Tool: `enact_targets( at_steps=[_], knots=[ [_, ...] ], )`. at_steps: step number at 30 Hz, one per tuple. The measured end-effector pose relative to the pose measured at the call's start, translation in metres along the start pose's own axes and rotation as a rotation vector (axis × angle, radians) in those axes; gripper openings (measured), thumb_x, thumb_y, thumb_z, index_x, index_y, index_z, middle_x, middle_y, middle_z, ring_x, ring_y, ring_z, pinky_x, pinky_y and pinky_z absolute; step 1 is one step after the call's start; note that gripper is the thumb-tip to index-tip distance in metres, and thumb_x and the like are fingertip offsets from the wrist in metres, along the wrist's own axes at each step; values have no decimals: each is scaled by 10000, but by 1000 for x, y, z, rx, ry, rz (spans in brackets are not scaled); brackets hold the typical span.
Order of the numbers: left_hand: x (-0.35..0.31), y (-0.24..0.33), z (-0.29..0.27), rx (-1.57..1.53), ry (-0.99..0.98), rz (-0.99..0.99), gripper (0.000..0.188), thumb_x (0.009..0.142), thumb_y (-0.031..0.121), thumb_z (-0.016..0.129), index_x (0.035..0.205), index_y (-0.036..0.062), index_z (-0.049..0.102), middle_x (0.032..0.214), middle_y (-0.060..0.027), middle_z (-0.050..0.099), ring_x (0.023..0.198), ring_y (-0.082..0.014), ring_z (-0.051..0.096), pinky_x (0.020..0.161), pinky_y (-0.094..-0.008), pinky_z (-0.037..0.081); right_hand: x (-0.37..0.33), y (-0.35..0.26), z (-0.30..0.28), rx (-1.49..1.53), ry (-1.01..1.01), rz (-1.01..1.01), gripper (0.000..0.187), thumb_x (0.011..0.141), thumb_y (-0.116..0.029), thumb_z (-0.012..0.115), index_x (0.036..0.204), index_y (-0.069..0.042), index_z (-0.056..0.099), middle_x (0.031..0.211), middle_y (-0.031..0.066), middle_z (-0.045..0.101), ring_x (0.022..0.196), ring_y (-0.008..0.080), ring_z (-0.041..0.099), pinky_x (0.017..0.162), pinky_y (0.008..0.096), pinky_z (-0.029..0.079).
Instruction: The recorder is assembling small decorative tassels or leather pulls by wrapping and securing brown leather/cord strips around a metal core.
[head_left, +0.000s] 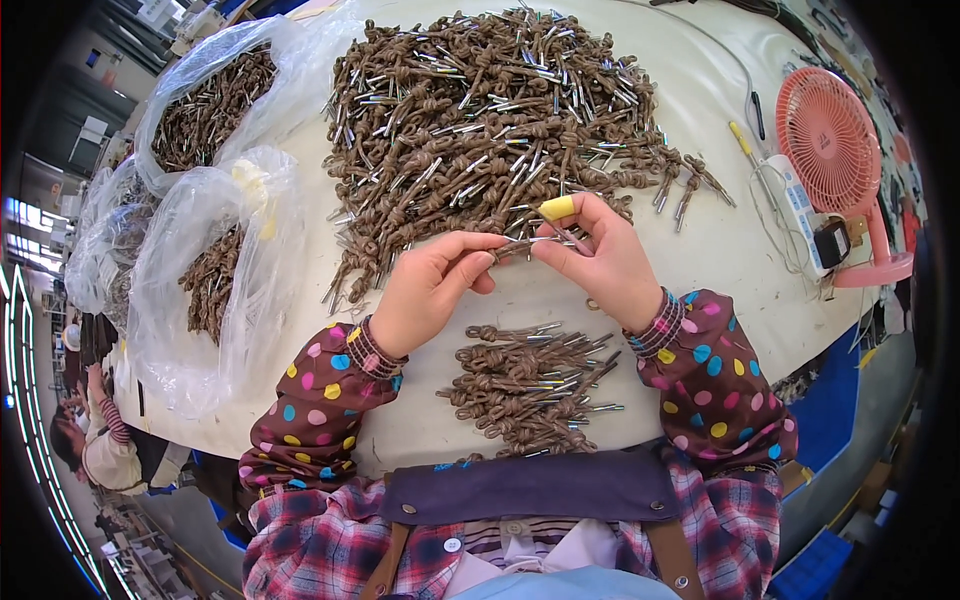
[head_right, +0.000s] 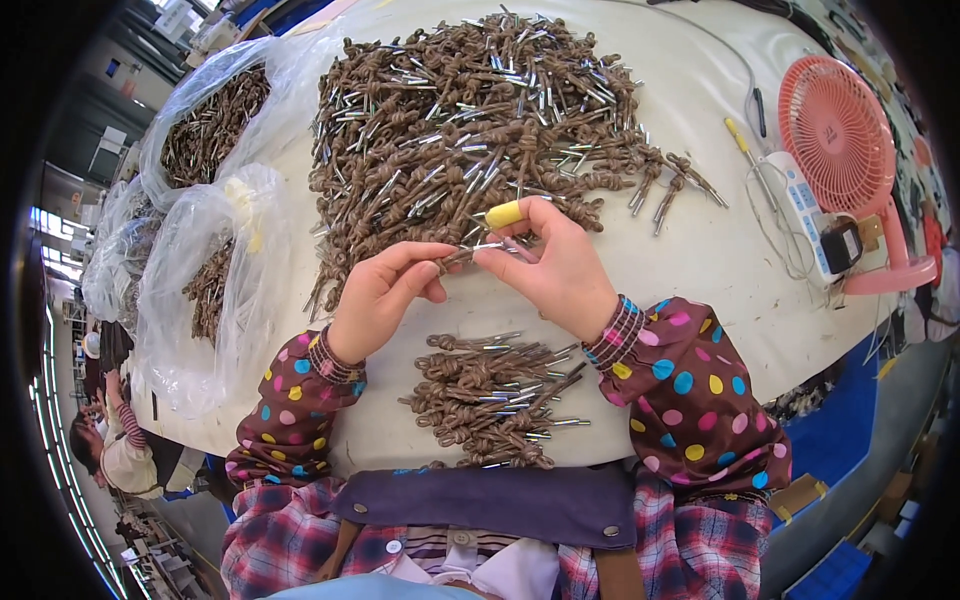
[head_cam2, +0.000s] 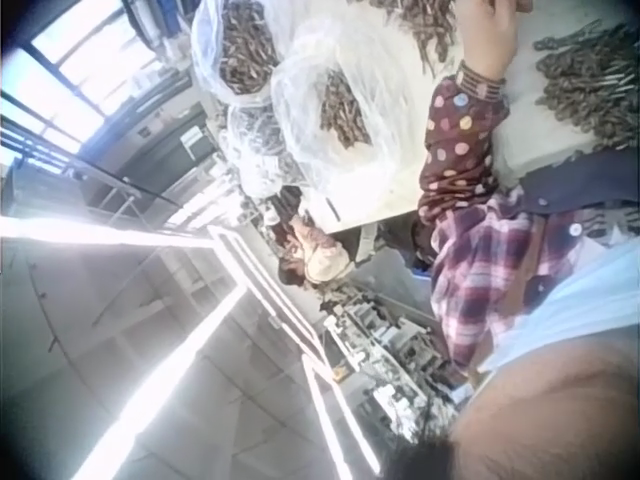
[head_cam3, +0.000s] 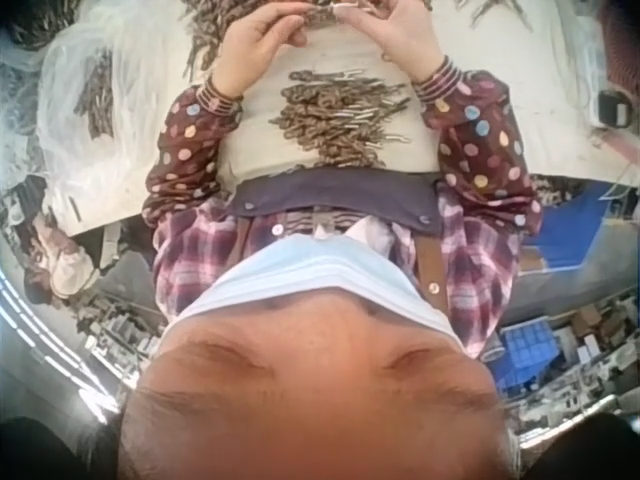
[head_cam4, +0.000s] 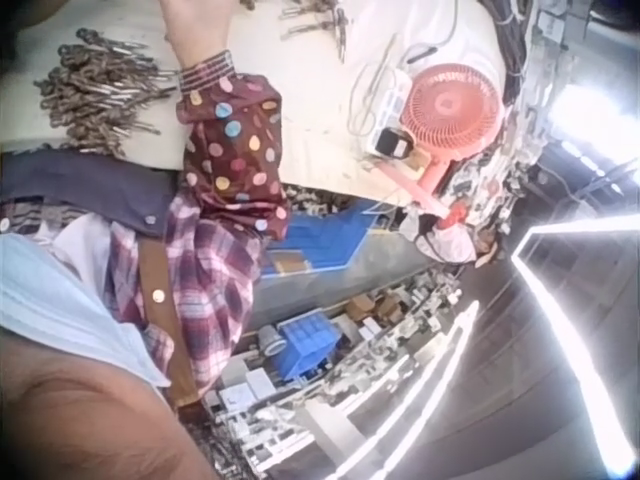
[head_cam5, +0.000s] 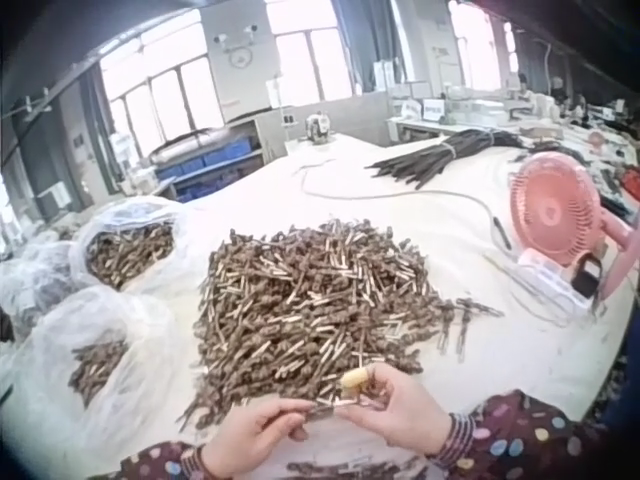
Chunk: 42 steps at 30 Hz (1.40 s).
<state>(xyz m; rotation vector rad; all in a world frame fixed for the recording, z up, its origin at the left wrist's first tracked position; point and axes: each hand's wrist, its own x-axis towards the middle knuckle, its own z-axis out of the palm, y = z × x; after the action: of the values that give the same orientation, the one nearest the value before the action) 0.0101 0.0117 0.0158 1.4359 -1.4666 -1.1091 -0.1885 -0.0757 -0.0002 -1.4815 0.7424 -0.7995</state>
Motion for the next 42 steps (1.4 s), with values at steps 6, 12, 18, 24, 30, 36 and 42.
enact_targets(
  at_steps=[6, 12, 18, 24, 30, 36, 42],
  knots=[
    [2, 1, -3, -328, -110, -193, 323, 1002, 196, 446, 1234, -3, 550, 1047, -83, 651, 809, -89, 594, 791, -258, 520, -2, -4, -5, -46, -24, 6, 238, 816, -148, 714, 973, -12, 597, 831, 15, 624, 739, 54, 535, 653, 203, 434],
    [-3, -2, -3, -330, -131, -117, 297, 973, 149, 499, 1226, 3, 556, 1086, -93, 647, 942, -133, 612, 862, -282, 508, -2, -5, -6, -122, -73, -11, 211, 806, -157, 712, 916, -13, 604, 805, 23, 623, 686, 52, 525, 614, 212, 430],
    [-26, 16, -20, 182, -542, -70, 307, 901, 136, 606, 1190, 35, 580, 1045, -96, 650, 977, -183, 620, 849, -312, 494, -16, -11, -18, -168, -567, 64, 212, 786, -189, 723, 896, -42, 617, 758, 68, 625, 634, 138, 567, 592, 261, 460],
    [-48, 40, -8, 648, -182, 239, 510, 777, 191, 735, 1233, 56, 549, 1245, -117, 543, 1136, -289, 515, 954, -376, 425, -10, -28, -25, -362, -682, -139, 192, 790, -125, 746, 889, -31, 611, 704, -18, 595, 632, 20, 532, 554, 199, 435],
    [-57, 48, 53, 945, -389, 199, 1098, 600, 588, 749, 1457, 102, 263, 1471, -214, 270, 1321, -430, 301, 1021, -572, 293, 7, -22, -42, -178, -250, -35, 252, 825, -238, 733, 861, -14, 624, 687, -37, 549, 623, 21, 442, 551, 201, 387],
    [-58, 49, 71, 1110, -441, 195, 904, 621, 415, 790, 1386, 144, 391, 1398, -156, 372, 1212, -348, 419, 936, -503, 392, 1, -27, -38, -186, -209, -30, 234, 847, -203, 709, 884, 6, 612, 712, -14, 581, 642, 35, 497, 583, 204, 416],
    [-56, 48, 77, 1152, -341, 203, 496, 700, 156, 692, 1166, 170, 525, 1090, -74, 502, 965, -265, 534, 703, -376, 509, 4, -26, -32, -171, -224, -40, 214, 850, -180, 694, 886, 12, 607, 738, 12, 613, 657, 46, 541, 596, 207, 432]
  ],
)
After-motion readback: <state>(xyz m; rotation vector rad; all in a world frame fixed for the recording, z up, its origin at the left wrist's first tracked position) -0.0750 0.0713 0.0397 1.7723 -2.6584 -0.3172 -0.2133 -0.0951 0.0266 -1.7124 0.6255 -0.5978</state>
